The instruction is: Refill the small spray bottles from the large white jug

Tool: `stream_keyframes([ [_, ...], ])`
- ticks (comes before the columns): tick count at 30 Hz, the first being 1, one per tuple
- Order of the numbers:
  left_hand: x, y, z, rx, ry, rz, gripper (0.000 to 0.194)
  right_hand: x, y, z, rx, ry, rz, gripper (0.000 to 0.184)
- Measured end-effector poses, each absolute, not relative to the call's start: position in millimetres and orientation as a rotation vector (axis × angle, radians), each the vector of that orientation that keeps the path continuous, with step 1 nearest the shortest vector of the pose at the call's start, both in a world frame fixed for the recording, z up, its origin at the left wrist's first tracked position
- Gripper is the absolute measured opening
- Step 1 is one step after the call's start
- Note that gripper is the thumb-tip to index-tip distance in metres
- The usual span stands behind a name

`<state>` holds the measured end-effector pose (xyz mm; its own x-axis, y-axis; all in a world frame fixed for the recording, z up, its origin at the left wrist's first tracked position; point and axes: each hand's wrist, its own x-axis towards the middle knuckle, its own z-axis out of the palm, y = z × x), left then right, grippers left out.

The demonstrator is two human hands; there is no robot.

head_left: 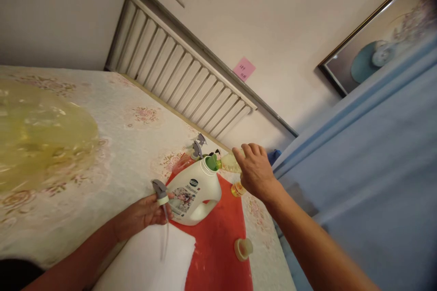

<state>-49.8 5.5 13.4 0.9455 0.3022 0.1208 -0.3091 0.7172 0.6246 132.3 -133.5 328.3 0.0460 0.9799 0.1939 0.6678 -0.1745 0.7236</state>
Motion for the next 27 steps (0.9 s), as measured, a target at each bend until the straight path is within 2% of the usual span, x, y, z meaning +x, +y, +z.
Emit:
stream_keyframes([
  [7,-66,-5,14,0.669,0.069,0.367,0.040,144,-140,318,2.003,1.679,0.920,0.062],
  [15,-93,-38,26,0.669,0.279,0.486,0.037,176,-181,263,2.661,1.900,0.642,0.065],
  [18,-100,-51,50,0.725,0.312,0.508,0.036,174,-208,231,2.851,2.074,0.557,0.063],
  [23,-97,-72,113,0.785,0.269,0.577,0.038,149,-246,179,3.033,2.215,0.356,0.039],
  [24,-94,-76,124,0.798,0.247,0.600,0.038,144,-251,167,3.089,2.183,0.382,0.038],
  [27,-83,-88,153,0.845,0.192,0.675,0.039,133,-264,135,3.210,2.161,0.472,0.052],
])
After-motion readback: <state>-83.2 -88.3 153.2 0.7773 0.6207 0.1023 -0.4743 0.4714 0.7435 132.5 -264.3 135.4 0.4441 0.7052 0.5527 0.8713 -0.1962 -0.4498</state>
